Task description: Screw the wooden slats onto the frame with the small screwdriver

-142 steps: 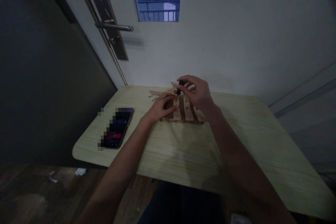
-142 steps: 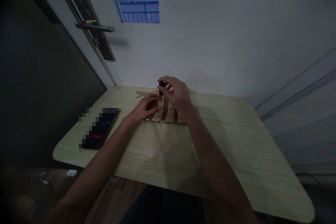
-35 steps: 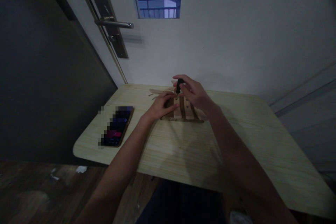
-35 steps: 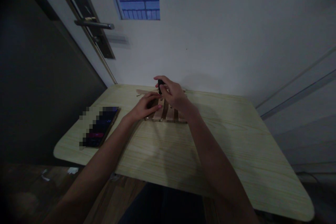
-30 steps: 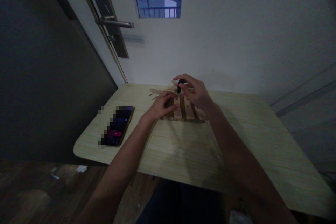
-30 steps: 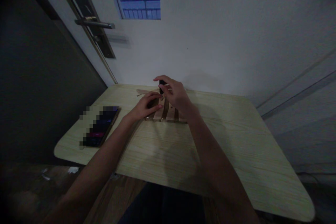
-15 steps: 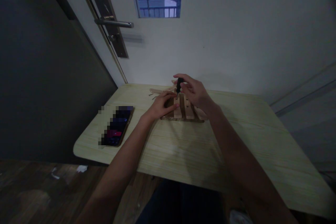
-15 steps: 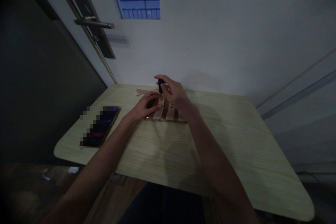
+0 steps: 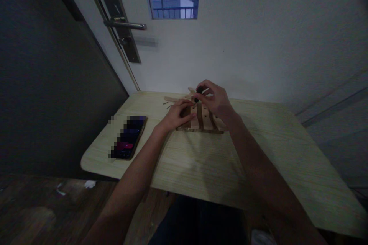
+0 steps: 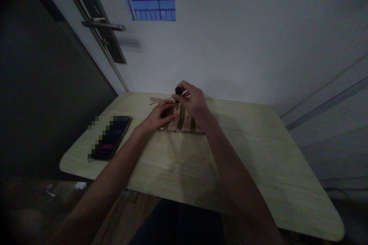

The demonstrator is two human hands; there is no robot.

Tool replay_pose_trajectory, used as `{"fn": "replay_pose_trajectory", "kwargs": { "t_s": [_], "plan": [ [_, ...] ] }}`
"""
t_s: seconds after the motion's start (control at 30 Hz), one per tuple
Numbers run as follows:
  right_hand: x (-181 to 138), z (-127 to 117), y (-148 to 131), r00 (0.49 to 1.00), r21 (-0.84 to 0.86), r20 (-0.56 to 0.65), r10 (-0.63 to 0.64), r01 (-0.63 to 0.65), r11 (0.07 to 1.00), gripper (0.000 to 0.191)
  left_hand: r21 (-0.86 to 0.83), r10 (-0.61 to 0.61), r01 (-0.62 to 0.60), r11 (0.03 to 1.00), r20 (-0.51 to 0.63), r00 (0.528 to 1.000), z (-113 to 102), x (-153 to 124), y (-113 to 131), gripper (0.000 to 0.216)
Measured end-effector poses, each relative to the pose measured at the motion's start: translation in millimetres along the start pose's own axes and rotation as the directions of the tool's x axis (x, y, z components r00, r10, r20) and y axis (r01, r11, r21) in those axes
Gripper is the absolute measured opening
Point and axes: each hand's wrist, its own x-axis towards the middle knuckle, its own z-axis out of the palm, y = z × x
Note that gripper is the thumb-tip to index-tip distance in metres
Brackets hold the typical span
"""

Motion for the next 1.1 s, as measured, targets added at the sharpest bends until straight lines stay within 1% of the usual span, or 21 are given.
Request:
{"fn": "replay_pose_trajectory", "kwargs": {
  "t_s": [0.1,0.27,0.37,0.47,0.6,0.77,0.87,0.93,1.03,1.1],
  "plan": [
    [-1.1,-0.7,2.5,1.0,-0.011,0.003,-0.018,0.018,1.0,0.022,-0.001,-0.001,0.001,1.0,0.008,1.0,-0.5,0.1,0.2,0.045],
    [-4.9,0.8,0.7,0.998,0.048,0.065,-0.024,0.021,0.999,0.028,0.005,0.01,-0.01,1.0,0.005,1.0,0.5,0.1,-3.7,0.045],
    [-5.7,0.4,-1.7,0.996,0.067,0.081,-0.046,0.04,0.997,0.032,0.006,0.024,-0.024,1.0,0.0,1.0,1.1,0.2,-5.7,0.045],
    [-4.2,-1.5,-3.0,0.995,0.03,0.074,-0.066,0.064,0.998,0.029,0.003,0.03,-0.03,1.0,0.001,1.0,0.5,0.0,-5.9,0.046],
    [-1.4,-2.0,-1.7,0.998,-0.021,0.048,-0.038,0.039,0.999,0.024,-0.005,0.032,-0.032,0.999,0.008,0.999,-0.9,-0.4,-3.3,0.044],
    [-2.2,0.4,-0.4,0.999,0.017,0.025,-0.04,0.04,0.999,0.031,-0.009,0.027,-0.027,1.0,0.002,1.0,-1.3,-0.4,-1.7,0.045],
    [-3.7,0.1,1.2,0.994,-0.005,0.043,-0.105,0.105,0.994,0.033,0.003,0.011,-0.011,1.0,0.012,1.0,-1.3,-0.3,-2.2,0.043],
    [-4.2,-0.8,3.1,0.988,-0.019,0.07,-0.135,0.137,0.99,0.038,0.003,0.0,0.0,1.0,0.017,1.0,-1.4,-0.2,-2.2,0.041],
    [-4.3,-2.5,4.6,0.987,-0.017,0.121,-0.104,0.107,0.994,0.043,-0.002,-0.014,0.014,1.0,0.023,1.0,-1.6,0.0,-1.4,0.041],
    [-4.2,-3.0,3.2,0.987,-0.004,0.135,-0.087,0.089,0.996,0.043,-0.003,-0.017,0.017,1.0,0.026,1.0,-1.7,0.1,-0.9,0.041]
  ]
}}
